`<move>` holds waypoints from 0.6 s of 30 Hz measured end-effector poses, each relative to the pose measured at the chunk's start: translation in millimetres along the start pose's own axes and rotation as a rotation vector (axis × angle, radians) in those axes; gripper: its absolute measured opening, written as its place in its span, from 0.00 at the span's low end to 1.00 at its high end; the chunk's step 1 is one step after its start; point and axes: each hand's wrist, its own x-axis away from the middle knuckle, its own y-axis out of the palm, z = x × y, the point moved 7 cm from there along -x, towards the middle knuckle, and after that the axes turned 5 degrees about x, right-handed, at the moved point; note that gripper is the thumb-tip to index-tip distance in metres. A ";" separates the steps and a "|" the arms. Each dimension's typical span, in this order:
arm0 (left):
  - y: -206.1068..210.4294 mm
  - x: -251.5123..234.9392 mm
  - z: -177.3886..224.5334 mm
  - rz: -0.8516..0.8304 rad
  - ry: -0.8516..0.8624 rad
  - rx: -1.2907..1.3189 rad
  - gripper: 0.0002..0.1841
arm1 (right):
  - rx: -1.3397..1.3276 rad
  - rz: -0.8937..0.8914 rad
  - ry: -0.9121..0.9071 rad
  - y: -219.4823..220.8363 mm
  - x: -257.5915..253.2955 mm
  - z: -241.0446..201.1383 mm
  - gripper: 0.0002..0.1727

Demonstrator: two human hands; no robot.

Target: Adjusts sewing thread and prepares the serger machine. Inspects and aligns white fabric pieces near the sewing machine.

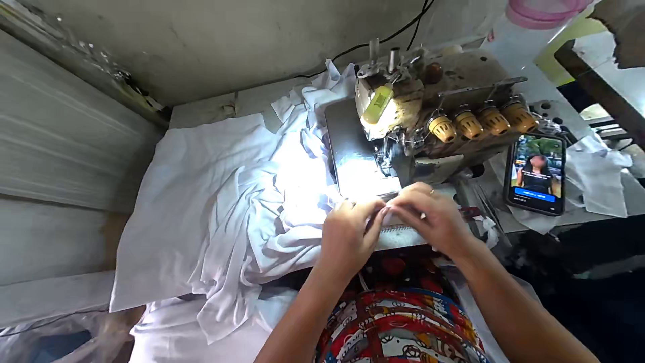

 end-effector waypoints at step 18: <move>-125.6 22.2 -74.8 0.241 -0.202 -0.199 0.12 | -0.187 -0.022 0.099 1.7 62.8 -6.8 0.13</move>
